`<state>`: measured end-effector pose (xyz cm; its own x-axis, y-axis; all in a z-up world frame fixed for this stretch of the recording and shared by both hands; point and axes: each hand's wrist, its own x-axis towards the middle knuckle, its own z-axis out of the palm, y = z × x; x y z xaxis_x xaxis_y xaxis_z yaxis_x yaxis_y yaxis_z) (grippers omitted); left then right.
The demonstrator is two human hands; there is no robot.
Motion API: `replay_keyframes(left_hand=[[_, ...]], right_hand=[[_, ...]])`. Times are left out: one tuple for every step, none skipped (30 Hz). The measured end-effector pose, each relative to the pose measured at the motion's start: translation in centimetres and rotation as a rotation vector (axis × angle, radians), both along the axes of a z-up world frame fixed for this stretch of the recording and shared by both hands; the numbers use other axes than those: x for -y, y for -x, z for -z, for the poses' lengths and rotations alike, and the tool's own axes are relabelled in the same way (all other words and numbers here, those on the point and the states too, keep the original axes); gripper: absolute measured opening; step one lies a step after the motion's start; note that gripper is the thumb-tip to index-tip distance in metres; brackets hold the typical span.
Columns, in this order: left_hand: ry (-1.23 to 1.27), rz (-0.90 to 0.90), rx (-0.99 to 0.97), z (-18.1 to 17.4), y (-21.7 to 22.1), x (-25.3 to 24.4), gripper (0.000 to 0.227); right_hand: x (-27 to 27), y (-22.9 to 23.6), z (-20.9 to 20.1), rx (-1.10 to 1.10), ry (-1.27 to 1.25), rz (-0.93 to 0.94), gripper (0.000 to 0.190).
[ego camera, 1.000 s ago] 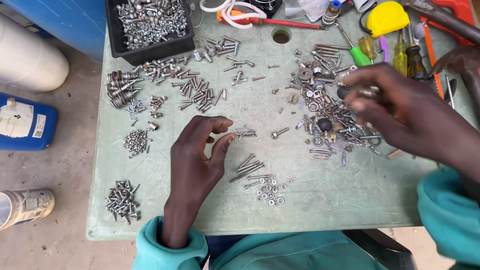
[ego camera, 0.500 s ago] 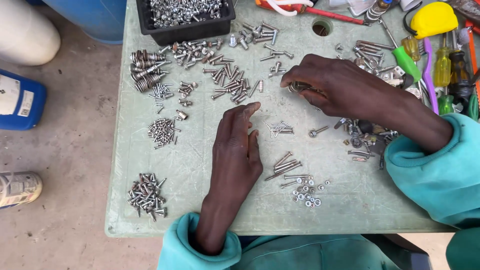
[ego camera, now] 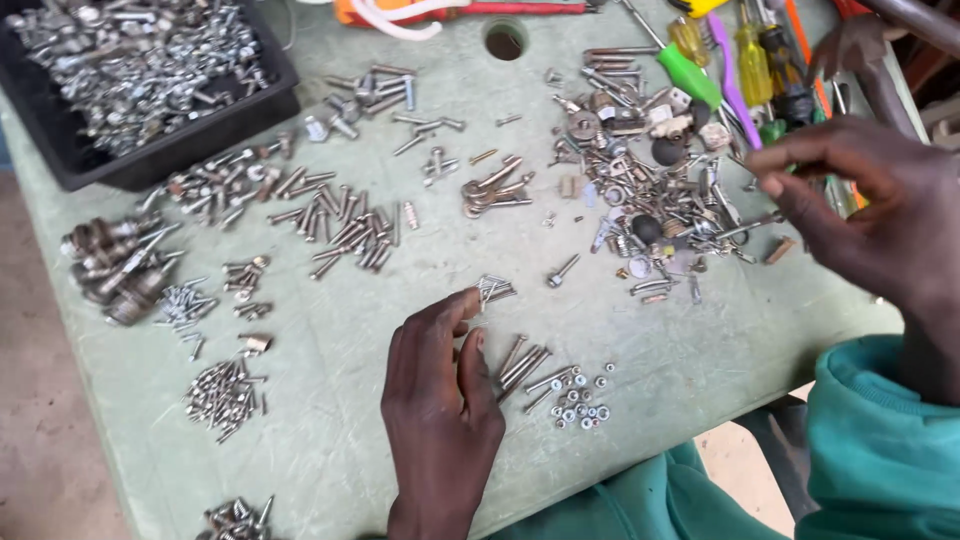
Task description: The person sorts a mixed pile of metal fasteners on a green workbench into separate groups by type and size. They pick up individual screws, bolts, and washers, compare them, and place them into small piles. The person also handles keys and a small wooden piece, setting them aside.
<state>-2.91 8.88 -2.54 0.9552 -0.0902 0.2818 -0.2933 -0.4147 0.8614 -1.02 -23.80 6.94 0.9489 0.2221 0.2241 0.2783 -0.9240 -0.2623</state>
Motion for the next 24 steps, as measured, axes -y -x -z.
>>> replay_keyframes(left_hand=[[-0.003, 0.016, -0.003, -0.1, 0.1, 0.0, 0.028], [-0.016, 0.020, 0.013, -0.1, 0.1, 0.0, 0.025], [-0.028, 0.024, 0.030, -0.2, 0.1, 0.0, 0.023], [-0.034, 0.029, 0.034, -0.6, -0.1, 0.1, 0.023], [-0.033, 0.010, 0.046, -0.9, -0.2, 0.1, 0.022], [-0.032, -0.012, 0.049, -1.3, 0.0, 0.2, 0.020], [-0.036, -0.011, 0.044, -1.2, -0.1, 0.1, 0.020], [-0.039, -0.005, 0.048, -1.1, -0.1, 0.0, 0.021], [-0.043, 0.001, 0.052, -1.1, -0.1, -0.2, 0.021], [-0.054, -0.016, 0.052, -1.1, -0.1, -0.2, 0.021], [-0.048, -0.018, 0.059, -1.1, -0.1, -0.2, 0.021], [-0.043, -0.022, 0.066, -1.2, -0.1, -0.3, 0.021], [-0.055, -0.041, 0.067, -1.7, 0.0, -0.3, 0.021], [-0.044, -0.059, 0.044, -2.0, 0.0, -0.1, 0.021], [-0.032, -0.078, 0.021, -2.4, 0.0, 0.2, 0.022], [-0.032, -0.074, 0.020, -3.1, -0.2, 0.9, 0.022], [-0.067, -0.053, 0.046, -3.7, -0.5, 1.6, 0.021], [-0.111, -0.035, 0.067, -4.5, -0.4, 2.0, 0.020], [-0.120, -0.035, 0.060, -5.1, -0.8, 2.8, 0.020], [-0.161, 0.073, 0.098, -5.7, -1.2, 3.7, 0.019], [-0.202, 0.182, 0.135, -6.3, -1.6, 4.5, 0.020], [-0.206, 0.186, 0.134, -6.5, -1.9, 5.5, 0.020], [-0.193, 0.300, 0.131, -6.7, -2.2, 6.6, 0.020], [-0.178, 0.412, 0.125, -6.8, -2.6, 7.6, 0.021]], right_hand=[[-0.2, 0.6, 0.5, -0.003, -0.003, 0.016, 0.018], [-0.3, 1.0, 1.0, -0.035, -0.057, 0.015, 0.017], [-0.5, 1.5, 1.5, -0.066, -0.112, 0.014, 0.017], [-0.5, 1.1, 1.7, -0.062, -0.118, 0.018, 0.017], [-0.7, 0.9, 2.0, -0.040, -0.079, -0.063, 0.020], [-0.7, 0.8, 2.2, -0.027, -0.038, -0.148, 0.024], [-0.9, 0.4, 2.8, -0.032, -0.043, -0.147, 0.024], [-1.0, -0.1, 3.4, -0.101, 0.013, -0.214, 0.031], [-1.3, -0.6, 3.9, -0.171, 0.069, -0.282, 0.039], [-1.0, -0.6, 3.9, -0.167, 0.060, -0.299, 0.039], [-0.7, -0.6, 3.9, -0.208, 0.088, -0.374, 0.042], [-0.5, -0.7, 3.9, -0.247, 0.117, -0.452, 0.047], [0.1, -1.4, 3.4, -0.242, 0.108, -0.472, 0.047], [0.8, -1.6, 2.9, -0.296, -0.031, -0.526, 0.048], [1.6, -1.8, 2.4, -0.348, -0.171, -0.579, 0.050], [2.0, -2.3, 1.9, -0.349, -0.172, -0.574, 0.050], [2.4, -2.9, 1.5, -0.251, -0.118, -0.532, 0.041], [2.5, -3.4, 1.2, -0.157, -0.073, -0.495, 0.032], [2.7, -4.1, 1.8, -0.162, -0.083, -0.496, 0.032], [2.9, -4.8, 2.3, -0.170, -0.002, -0.530, 0.031], [3.1, -5.6, 2.8, -0.178, 0.080, -0.563, 0.032], [3.1, -5.9, 3.4, -0.177, 0.075, -0.561, 0.032], [3.0, -6.2, 4.1, -0.147, 0.048, -0.583, 0.031], [3.0, -6.6, 4.7, -0.118, 0.022, -0.607, 0.029]])
